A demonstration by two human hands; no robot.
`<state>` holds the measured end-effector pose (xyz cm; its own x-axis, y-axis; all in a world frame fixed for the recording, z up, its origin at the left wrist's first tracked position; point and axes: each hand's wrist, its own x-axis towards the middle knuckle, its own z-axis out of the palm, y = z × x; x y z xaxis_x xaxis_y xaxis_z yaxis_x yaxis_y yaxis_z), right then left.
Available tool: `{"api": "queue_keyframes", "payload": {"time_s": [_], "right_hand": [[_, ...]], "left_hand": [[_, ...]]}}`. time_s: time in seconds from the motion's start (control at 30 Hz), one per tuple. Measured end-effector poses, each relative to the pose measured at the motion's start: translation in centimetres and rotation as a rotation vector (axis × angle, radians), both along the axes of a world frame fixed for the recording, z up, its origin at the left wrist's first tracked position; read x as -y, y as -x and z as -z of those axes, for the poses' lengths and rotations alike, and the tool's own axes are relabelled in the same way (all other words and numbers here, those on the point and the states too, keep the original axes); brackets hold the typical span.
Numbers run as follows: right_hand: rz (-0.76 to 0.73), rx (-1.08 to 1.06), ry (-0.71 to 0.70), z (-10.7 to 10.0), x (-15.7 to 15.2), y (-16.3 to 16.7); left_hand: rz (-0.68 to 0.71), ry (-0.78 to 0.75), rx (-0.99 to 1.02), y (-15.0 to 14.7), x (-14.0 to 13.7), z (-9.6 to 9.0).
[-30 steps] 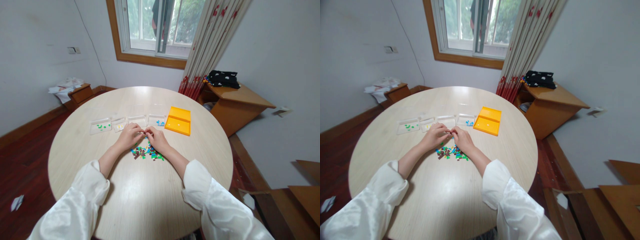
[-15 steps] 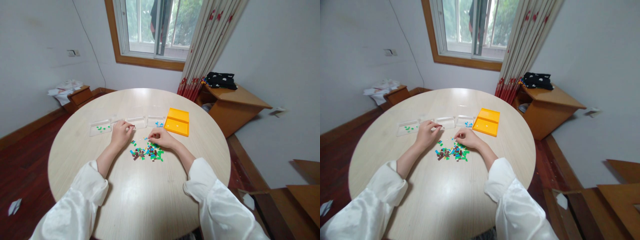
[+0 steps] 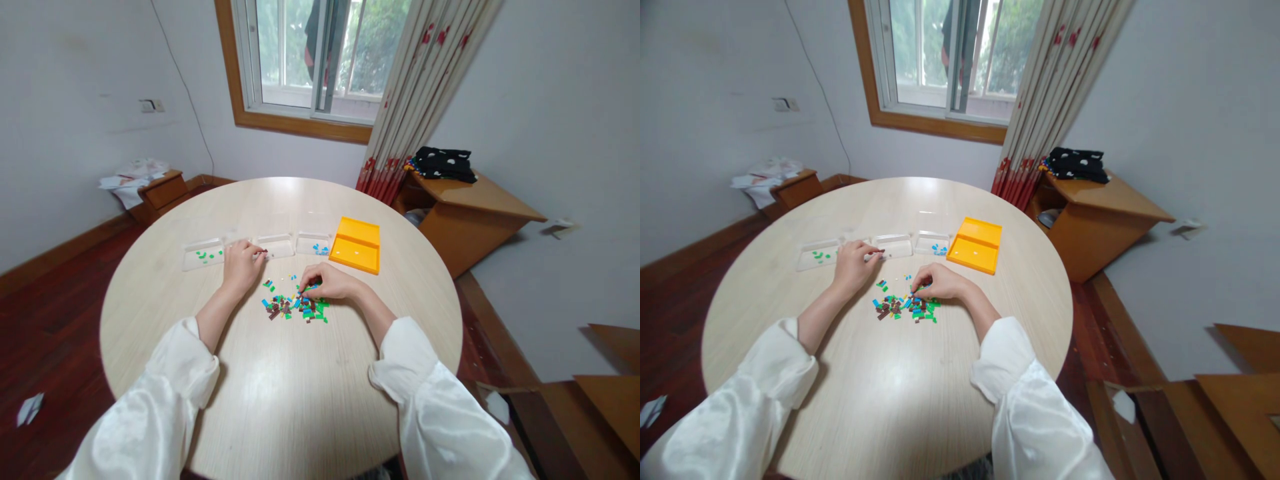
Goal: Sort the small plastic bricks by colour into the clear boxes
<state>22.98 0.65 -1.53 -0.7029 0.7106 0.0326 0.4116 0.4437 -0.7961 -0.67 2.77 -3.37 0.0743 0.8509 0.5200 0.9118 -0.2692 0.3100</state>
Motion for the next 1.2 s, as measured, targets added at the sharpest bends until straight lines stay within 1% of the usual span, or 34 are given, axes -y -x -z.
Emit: {"api": "queue_keyframes", "payload": {"time_s": [0.17,0.43,0.57,0.7,0.9,1.2], "right_hand": [[0.005,0.019,0.006,0.06,-0.02,-0.01],[0.074,0.042,0.008,0.03,0.12,0.25],[0.127,0.031,-0.003,0.09,0.15,0.52],[0.167,0.025,0.016,0.46,0.11,0.72],[0.19,0.012,0.028,0.8,0.06,0.76],[0.232,0.0,0.014,0.66,0.09,0.81]], "left_hand": [[-0.01,0.029,-0.019,-0.04,0.03,0.02],[-0.025,0.064,-0.01,-0.12,0.12,-0.09],[-0.023,0.05,0.002,-0.12,0.07,0.05],[0.008,0.014,-0.007,-0.09,-0.02,0.28],[0.072,-0.006,-0.03,0.03,-0.26,0.5],[0.084,0.002,-0.023,-0.16,-0.14,0.51]]}}
